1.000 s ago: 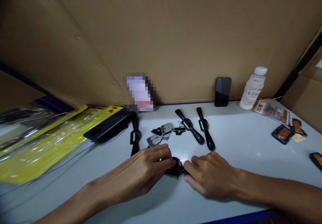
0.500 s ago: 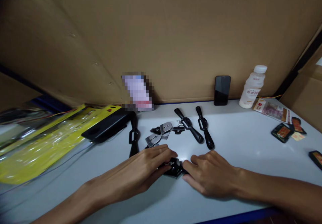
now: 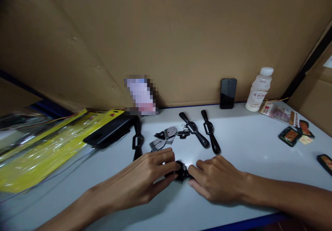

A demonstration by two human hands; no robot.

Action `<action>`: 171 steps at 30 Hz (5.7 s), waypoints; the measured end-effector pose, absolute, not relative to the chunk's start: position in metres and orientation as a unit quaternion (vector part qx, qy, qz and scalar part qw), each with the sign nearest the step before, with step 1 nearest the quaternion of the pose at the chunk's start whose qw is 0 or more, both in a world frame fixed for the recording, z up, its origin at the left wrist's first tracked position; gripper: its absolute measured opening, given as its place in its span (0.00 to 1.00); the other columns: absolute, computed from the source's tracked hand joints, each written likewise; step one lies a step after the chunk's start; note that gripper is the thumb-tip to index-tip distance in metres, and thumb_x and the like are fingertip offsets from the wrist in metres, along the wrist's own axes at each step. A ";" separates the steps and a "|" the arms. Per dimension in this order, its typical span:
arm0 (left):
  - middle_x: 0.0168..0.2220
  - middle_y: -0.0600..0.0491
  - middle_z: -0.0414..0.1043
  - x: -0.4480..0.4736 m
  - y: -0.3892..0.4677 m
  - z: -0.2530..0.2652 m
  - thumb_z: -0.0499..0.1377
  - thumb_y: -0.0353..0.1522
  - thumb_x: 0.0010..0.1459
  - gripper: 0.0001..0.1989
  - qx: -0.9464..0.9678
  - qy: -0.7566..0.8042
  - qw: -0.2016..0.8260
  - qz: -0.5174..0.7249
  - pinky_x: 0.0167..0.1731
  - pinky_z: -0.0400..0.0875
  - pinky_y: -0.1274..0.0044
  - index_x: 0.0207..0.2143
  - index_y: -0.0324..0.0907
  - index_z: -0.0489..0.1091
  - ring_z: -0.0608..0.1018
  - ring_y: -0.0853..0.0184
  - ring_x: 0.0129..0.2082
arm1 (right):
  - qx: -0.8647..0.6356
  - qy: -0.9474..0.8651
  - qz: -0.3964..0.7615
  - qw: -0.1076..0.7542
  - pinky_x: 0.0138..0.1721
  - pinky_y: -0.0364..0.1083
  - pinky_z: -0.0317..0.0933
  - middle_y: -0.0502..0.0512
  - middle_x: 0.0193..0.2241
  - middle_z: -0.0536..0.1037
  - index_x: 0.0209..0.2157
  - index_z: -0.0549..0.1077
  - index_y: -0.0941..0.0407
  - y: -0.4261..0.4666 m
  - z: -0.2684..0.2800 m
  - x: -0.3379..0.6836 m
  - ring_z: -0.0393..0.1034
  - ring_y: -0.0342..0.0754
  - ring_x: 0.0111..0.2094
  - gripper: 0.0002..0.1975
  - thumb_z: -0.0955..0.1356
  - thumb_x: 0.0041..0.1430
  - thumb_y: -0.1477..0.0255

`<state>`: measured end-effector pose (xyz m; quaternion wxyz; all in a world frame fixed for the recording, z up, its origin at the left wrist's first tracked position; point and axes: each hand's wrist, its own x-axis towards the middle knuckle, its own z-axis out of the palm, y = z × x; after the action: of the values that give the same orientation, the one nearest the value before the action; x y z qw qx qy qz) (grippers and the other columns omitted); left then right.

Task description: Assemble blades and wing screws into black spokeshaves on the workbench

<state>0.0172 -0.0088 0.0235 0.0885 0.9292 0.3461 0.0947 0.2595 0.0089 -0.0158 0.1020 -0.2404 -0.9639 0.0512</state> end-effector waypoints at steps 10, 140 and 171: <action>0.30 0.52 0.68 0.016 -0.006 0.019 0.51 0.21 0.64 0.10 0.926 0.358 0.076 0.093 0.27 0.63 0.76 0.32 0.39 0.68 0.69 0.67 0.29 | -0.241 -0.963 0.052 0.104 0.25 0.49 0.43 0.52 0.28 0.75 0.39 0.69 0.57 0.009 -0.016 0.259 0.63 0.45 0.23 0.12 0.58 0.71 0.66; 0.36 0.51 0.70 0.005 0.000 0.036 0.55 0.30 0.65 0.05 0.909 0.396 0.130 -0.009 0.38 0.68 0.69 0.38 0.42 0.70 0.74 0.61 0.37 | -0.267 -0.955 0.111 0.072 0.27 0.49 0.48 0.55 0.32 0.80 0.49 0.70 0.58 0.010 -0.012 0.259 0.69 0.46 0.26 0.15 0.58 0.71 0.66; 0.37 0.50 0.70 0.010 -0.001 0.031 0.54 0.25 0.63 0.07 0.928 0.350 0.089 0.091 0.35 0.69 0.73 0.39 0.41 0.71 0.73 0.63 0.36 | -0.266 -0.957 0.093 0.074 0.26 0.49 0.46 0.54 0.31 0.80 0.52 0.69 0.58 0.009 -0.012 0.258 0.68 0.46 0.25 0.16 0.58 0.71 0.66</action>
<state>0.0098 -0.0008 0.0308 0.0889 0.9279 0.3505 0.0907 0.2584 0.0091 -0.0116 0.0739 -0.2665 -0.9565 0.0925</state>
